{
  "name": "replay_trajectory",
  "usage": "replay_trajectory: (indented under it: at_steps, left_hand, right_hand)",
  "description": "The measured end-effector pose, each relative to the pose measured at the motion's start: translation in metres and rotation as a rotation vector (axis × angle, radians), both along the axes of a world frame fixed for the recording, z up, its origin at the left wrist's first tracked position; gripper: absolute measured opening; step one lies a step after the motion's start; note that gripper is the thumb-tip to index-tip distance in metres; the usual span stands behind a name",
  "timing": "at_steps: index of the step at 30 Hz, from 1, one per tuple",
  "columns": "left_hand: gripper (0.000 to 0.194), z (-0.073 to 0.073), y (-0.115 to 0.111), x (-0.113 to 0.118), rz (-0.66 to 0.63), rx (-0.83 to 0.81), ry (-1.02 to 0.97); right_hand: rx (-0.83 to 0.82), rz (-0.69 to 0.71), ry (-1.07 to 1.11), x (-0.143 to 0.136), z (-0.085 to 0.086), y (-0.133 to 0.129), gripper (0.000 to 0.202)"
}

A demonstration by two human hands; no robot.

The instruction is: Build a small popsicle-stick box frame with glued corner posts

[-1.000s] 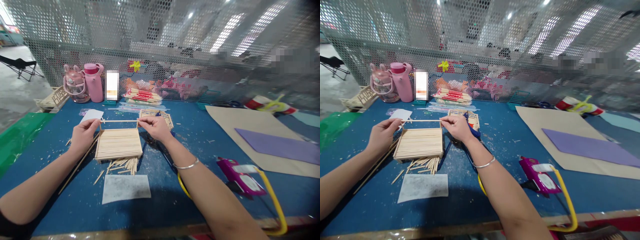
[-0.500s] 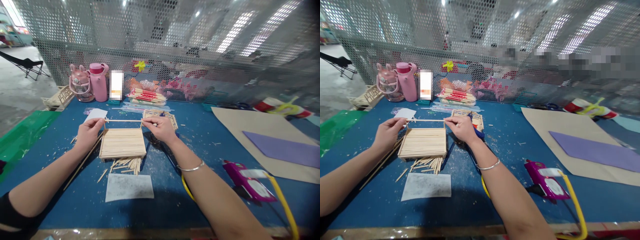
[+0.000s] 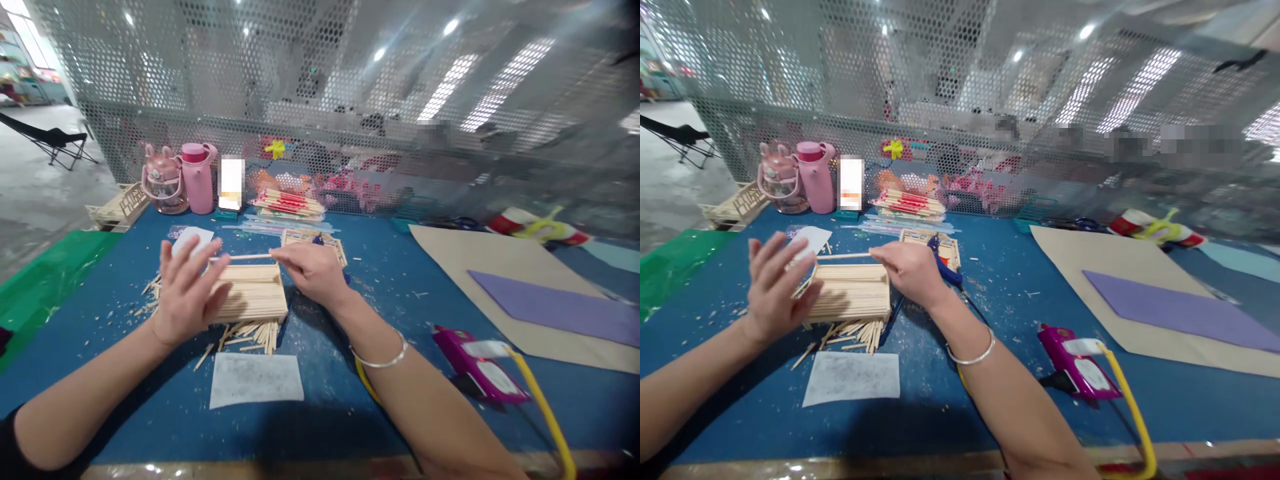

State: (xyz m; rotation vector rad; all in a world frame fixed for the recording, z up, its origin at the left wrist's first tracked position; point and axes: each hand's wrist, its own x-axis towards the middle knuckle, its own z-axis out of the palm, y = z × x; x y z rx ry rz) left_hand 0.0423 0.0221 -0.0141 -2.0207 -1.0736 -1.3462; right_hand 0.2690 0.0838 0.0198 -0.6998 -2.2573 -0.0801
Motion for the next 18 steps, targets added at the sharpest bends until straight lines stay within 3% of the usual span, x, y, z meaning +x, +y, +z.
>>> replay_trajectory:
  at_steps: [2, 5, 8, 10, 12, 16, 18]
  left_hand:
    - [0.037, 0.006, -0.014, 0.01, 0.026, -0.077, 0.095]
    - [0.03, 0.011, -0.027, 0.02, -0.048, -0.18, 0.137]
    - [0.022, 0.012, -0.034, 0.024, -0.087, -0.293, 0.103]
    - [0.022, 0.011, -0.037, 0.024, -0.094, -0.33, 0.104]
    - [0.022, 0.01, -0.04, 0.026, -0.122, -0.345, 0.111]
    - [0.02, 0.007, -0.044, 0.03, -0.18, -0.375, 0.088]
    - [0.02, 0.004, -0.043, 0.032, -0.201, -0.363, 0.084]
  right_hand:
    - [0.11, 0.077, -0.064, -0.007, 0.009, -0.016, 0.024]
    - [0.22, 0.161, -0.129, -0.016, 0.016, -0.039, 0.022]
    - [0.228, 0.197, -0.168, -0.02, 0.013, -0.058, 0.024]
    - [0.182, 0.149, -0.16, -0.017, 0.007, -0.065, 0.023]
    - [0.064, -0.041, -0.151, -0.007, 0.002, -0.067, 0.022]
    - [-0.331, -0.622, -0.31, 0.021, -0.004, -0.058, 0.024]
    - [-0.535, -0.746, -0.481, 0.034, -0.007, -0.051, 0.024]
